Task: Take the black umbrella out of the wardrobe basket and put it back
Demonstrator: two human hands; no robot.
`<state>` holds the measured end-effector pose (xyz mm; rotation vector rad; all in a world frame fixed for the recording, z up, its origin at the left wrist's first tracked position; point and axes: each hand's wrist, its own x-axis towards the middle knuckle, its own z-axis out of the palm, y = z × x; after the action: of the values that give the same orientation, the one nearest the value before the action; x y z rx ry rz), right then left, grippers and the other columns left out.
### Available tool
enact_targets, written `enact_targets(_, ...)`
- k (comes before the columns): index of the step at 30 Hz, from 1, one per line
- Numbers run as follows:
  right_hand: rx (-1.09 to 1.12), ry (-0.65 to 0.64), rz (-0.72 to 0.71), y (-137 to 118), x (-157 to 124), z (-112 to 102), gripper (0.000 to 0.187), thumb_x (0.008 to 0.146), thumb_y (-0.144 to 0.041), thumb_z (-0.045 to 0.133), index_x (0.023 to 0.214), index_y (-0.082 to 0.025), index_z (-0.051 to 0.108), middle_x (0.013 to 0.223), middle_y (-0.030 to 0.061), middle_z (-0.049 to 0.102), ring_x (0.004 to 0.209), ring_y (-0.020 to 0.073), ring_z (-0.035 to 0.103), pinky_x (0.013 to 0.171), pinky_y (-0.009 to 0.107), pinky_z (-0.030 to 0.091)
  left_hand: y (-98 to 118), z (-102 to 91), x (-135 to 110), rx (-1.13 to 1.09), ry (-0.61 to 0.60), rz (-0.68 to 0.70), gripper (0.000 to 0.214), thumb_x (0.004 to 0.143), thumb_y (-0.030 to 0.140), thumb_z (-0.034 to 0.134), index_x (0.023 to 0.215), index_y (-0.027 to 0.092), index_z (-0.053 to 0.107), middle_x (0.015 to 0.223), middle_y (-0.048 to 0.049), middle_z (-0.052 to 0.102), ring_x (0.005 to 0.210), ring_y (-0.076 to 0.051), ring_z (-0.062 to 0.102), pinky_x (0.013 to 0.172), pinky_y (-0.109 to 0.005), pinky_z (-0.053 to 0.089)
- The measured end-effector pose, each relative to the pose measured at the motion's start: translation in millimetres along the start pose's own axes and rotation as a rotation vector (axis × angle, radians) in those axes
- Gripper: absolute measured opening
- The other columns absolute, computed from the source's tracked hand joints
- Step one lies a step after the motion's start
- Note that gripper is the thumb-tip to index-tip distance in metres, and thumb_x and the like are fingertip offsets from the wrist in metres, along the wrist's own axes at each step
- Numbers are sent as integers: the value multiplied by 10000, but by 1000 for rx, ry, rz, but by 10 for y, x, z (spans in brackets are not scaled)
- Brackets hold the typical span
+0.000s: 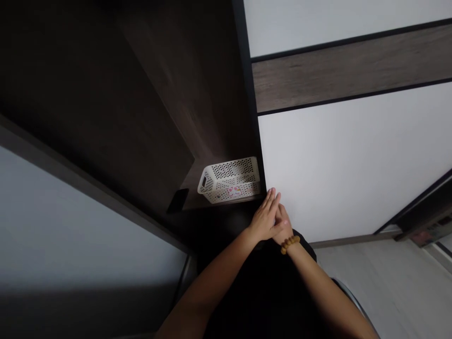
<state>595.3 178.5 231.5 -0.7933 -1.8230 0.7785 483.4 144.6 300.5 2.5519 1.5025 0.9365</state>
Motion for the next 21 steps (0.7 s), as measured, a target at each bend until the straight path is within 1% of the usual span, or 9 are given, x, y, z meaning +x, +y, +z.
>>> enact_targets(2,-143,59,-74,63,-34,-143,755,909,-433,509,1586,-192,278,1421,176,451,1277,345,480,1091,575,421,-30,-40,-91,10,12,-20,929,951,525,515,1615,90,33,1673,-215,-42,1557,-341,-5,1253,-537,222)
enact_targets(4,-272,156,-118,149,-48,-351,807,903,-445,521,1601,-162,230,1413,196,445,1294,357,454,1086,600,414,-43,-70,-180,23,22,-47,939,944,517,534,1617,108,22,1673,-211,-59,1555,-347,-3,1248,-539,233)
enact_targets(8,-430,256,-101,344,-8,-845,882,900,-474,524,1618,-121,154,1464,223,390,1352,377,389,1106,625,380,-52,-117,-336,40,35,-100,1007,900,520,588,1622,153,-12,1673,-197,-91,1551,-375,8,1229,-572,252)
enact_targets(10,-477,280,-86,446,25,-1058,893,886,-480,533,1617,-112,174,1502,231,345,1390,391,346,1121,629,361,-57,-138,-408,47,54,-119,1038,882,524,594,1623,164,-38,1675,-194,-94,1549,-388,14,1223,-589,251)
enact_targets(12,-523,298,-60,539,54,-1198,898,868,-488,546,1614,-119,206,1553,232,274,1430,418,287,1121,652,341,-55,-153,-474,67,91,-128,1051,874,543,587,1623,163,-45,1674,-197,-100,1547,-402,10,1218,-602,245)
enact_targets(15,-589,279,-57,627,76,-1218,896,856,-506,548,1609,-127,244,1624,232,123,1470,465,199,1111,689,316,-8,-155,-540,131,177,-128,1048,868,576,566,1624,153,-25,1677,-201,-76,1547,-410,8,1220,-613,222)
enact_targets(17,-616,245,-80,631,72,-1119,906,854,-504,547,1610,-112,236,1643,239,27,1484,488,153,1108,696,312,62,-145,-550,185,203,-108,1035,865,574,556,1625,151,-4,1681,-202,-11,1549,-404,38,1225,-625,187)
enact_targets(19,-629,229,-82,591,53,-975,937,843,-483,557,1617,-99,194,1646,248,-43,1488,505,118,1095,710,314,145,-130,-531,238,184,-97,1016,854,556,562,1628,160,37,1680,-197,55,1548,-405,69,1225,-652,130)
enact_targets(21,-627,219,-68,519,27,-837,980,823,-465,584,1623,-100,151,1645,250,-83,1487,518,97,1078,727,318,209,-108,-494,290,156,-120,991,832,538,590,1626,184,116,1681,-181,82,1545,-421,53,1212,-690,61)
